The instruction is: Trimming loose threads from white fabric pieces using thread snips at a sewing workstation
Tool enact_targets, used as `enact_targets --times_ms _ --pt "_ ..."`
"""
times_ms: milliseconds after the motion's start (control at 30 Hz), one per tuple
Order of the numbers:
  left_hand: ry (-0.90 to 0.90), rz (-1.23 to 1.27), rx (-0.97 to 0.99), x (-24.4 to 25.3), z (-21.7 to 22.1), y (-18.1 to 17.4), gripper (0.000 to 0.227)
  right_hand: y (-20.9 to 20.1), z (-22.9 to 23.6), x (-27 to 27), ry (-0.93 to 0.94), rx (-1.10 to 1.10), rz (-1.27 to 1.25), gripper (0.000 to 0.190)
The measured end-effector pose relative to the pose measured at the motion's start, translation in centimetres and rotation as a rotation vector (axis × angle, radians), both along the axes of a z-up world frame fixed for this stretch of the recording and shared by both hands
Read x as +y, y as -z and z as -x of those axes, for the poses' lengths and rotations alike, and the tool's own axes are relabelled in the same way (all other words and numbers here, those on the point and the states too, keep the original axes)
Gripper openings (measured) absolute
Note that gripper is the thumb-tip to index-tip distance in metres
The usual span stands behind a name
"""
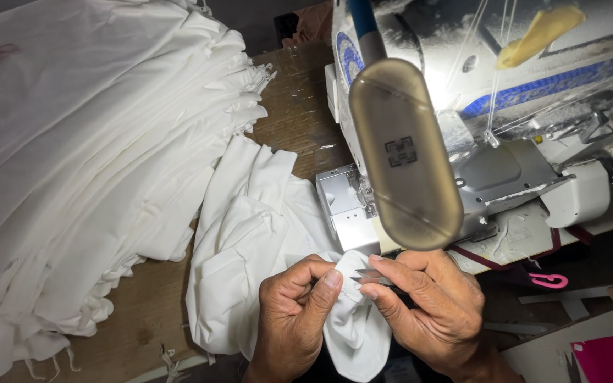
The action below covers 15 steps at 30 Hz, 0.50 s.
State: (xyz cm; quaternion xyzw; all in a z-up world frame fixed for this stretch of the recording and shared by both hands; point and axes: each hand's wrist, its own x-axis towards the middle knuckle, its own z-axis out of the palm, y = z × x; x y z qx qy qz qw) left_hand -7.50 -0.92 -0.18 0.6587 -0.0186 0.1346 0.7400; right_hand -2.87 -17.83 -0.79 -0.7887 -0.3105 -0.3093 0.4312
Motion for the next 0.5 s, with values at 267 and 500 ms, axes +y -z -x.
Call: enact_targets --times_ms 267,500 --pt "-0.003 0.008 0.001 -0.4 0.6 0.2 0.024 -0.6 0.6 -0.3 -0.009 -0.003 0.042 0.026" --pt "0.002 0.001 0.033 -1.1 0.6 -0.3 0.024 -1.1 0.6 -0.6 -0.080 0.005 -0.017 0.021"
